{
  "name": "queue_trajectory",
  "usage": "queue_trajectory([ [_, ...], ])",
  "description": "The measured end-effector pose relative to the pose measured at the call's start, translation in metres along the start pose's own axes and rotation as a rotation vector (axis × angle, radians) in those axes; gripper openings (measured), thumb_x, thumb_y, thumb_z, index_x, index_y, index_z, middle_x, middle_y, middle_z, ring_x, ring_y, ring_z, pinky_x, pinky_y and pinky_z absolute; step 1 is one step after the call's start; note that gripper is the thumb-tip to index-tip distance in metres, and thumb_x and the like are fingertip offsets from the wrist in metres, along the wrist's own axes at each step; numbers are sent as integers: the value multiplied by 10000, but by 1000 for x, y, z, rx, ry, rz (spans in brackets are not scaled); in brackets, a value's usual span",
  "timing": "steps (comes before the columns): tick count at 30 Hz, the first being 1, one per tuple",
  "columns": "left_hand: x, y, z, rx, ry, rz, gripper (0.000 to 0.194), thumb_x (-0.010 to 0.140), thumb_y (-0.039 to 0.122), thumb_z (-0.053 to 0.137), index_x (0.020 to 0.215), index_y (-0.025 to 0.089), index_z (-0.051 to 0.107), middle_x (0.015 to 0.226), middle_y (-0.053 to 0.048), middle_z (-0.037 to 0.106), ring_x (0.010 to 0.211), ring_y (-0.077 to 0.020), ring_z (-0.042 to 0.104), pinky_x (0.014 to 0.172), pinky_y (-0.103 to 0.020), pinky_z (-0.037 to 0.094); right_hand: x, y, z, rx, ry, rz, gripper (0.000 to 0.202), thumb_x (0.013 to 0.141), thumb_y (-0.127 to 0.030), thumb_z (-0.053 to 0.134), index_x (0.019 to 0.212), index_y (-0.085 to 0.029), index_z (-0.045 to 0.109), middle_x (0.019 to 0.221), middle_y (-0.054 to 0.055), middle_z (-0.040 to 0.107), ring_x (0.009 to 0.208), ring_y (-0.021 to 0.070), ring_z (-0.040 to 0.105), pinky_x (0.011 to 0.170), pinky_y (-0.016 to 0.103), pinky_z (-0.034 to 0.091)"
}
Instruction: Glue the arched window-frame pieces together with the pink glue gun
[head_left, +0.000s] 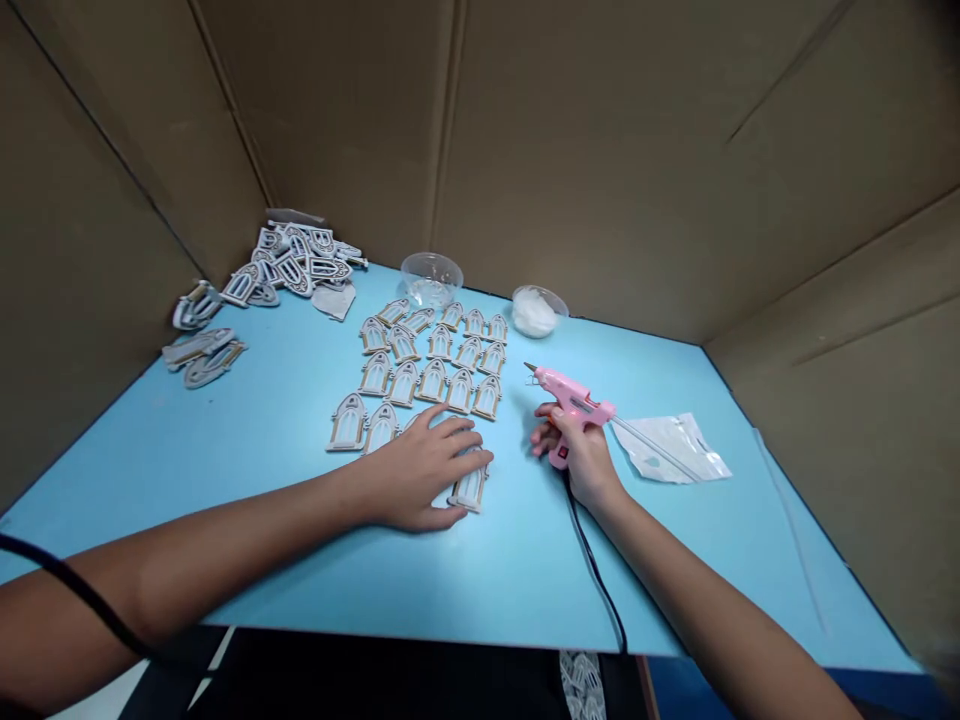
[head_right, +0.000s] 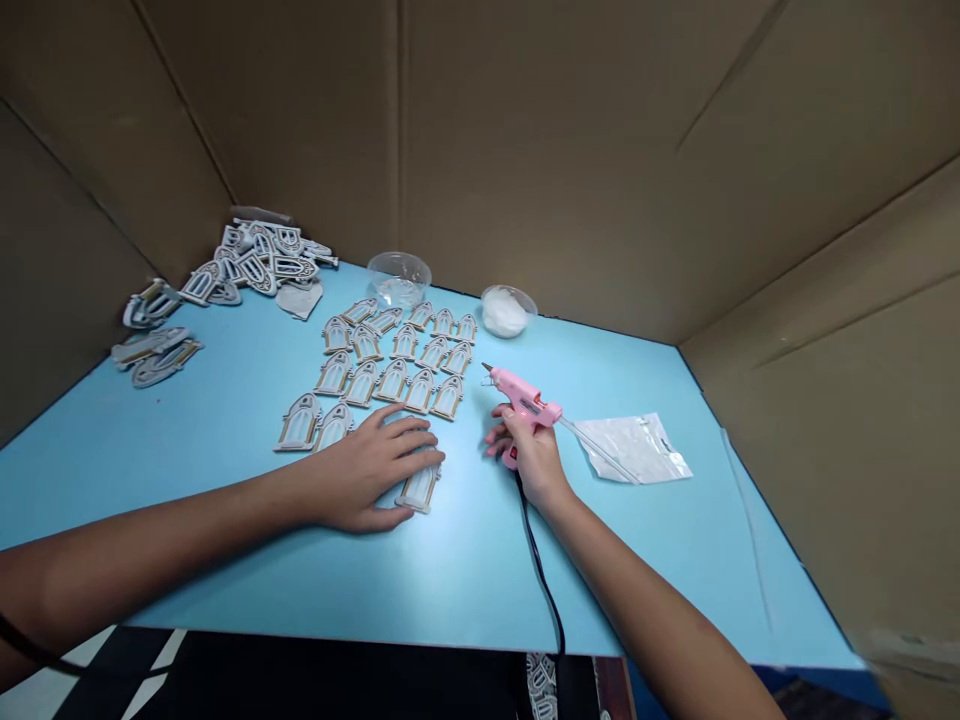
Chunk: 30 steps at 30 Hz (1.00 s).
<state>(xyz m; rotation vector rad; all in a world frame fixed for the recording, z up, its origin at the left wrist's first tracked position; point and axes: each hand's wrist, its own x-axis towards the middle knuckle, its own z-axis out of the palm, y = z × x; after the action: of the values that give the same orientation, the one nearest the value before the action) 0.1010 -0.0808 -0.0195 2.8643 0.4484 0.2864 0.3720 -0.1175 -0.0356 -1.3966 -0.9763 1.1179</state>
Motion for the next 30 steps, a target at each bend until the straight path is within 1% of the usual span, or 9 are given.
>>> queue_trajectory([
  [3, -5, -5, 0, -48, -6, 52, 712, 901, 481, 677, 1516, 176, 489, 1481, -164, 635, 1420, -385, 534, 1263, -609, 249, -1, -2, -3, 16, -9, 30, 531, 767, -688, 773, 925, -190, 677, 674, 24, 704, 541, 163, 663, 515, 268, 518],
  [5, -7, -8, 1, -71, 0, 73, 709, 917, 482, 677, 1521, 170, 478, 1509, -161, 623, 1445, -373, 521, 1264, -571, 257, 0, -3, -3, 7, -31, 53, 518, 779, -682, 775, 909, -189, 680, 662, 24, 703, 526, 156, 656, 499, 256, 501],
  [7, -8, -10, 3, -89, 18, 84, 680, 936, 486, 694, 1502, 173, 487, 1466, -151, 656, 1419, -352, 551, 1258, -538, 270, 0, -3, -3, -11, -52, 68, 506, 791, -674, 778, 898, -188, 682, 658, 21, 700, 512, 144, 646, 490, 244, 488],
  [9, -9, -11, 4, -98, 45, 87, 720, 929, 551, 739, 1489, 173, 491, 1397, -150, 693, 1357, -339, 599, 1250, -520, 283, 0, -1, -4, -20, -72, 69, 505, 806, -678, 771, 890, -189, 682, 656, 18, 696, 488, 134, 627, 481, 244, 488],
  [14, -9, -16, 10, -53, 122, -35, 879, 842, 677, 814, 1469, 151, 495, 1283, -160, 724, 1256, -341, 657, 1235, -549, 321, 0, 4, -8, -19, -114, 29, 474, 860, -665, 740, 907, -196, 688, 702, 27, 709, 467, 133, 610, 457, 259, 491],
  [18, -10, -19, 14, -27, 182, -126, 973, 800, 737, 815, 1485, 137, 475, 1334, -184, 706, 1300, -362, 641, 1226, -573, 345, -1, 5, -9, -15, -103, 17, 444, 877, -637, 740, 908, -196, 693, 707, 24, 703, 460, 125, 596, 441, 253, 480],
  [21, -11, -19, 14, -10, 181, -172, 1021, 762, 750, 837, 1491, 138, 467, 1367, -190, 696, 1325, -364, 629, 1225, -559, 349, -1, 5, -9, -18, -104, 10, 440, 873, -631, 748, 919, -196, 698, 763, 36, 722, 468, 120, 600, 438, 253, 484],
  [26, -10, -21, 12, -12, 195, -170, 899, 800, 657, 860, 1453, 153, 502, 1362, -169, 706, 1305, -347, 643, 1215, -531, 356, -2, 5, -9, -17, -81, 10, 465, 843, -648, 766, 933, -197, 696, 901, 62, 741, 516, 134, 647, 423, 261, 499],
  [30, -9, -21, 8, -25, 318, -131, 726, 900, 597, 767, 1420, 156, 517, 1347, -149, 719, 1265, -316, 667, 1178, -508, 387, -2, 5, -9, -16, -64, -6, 476, 837, -657, 760, 927, -197, 676, 882, 49, 723, 512, 137, 646, 414, 264, 498],
])
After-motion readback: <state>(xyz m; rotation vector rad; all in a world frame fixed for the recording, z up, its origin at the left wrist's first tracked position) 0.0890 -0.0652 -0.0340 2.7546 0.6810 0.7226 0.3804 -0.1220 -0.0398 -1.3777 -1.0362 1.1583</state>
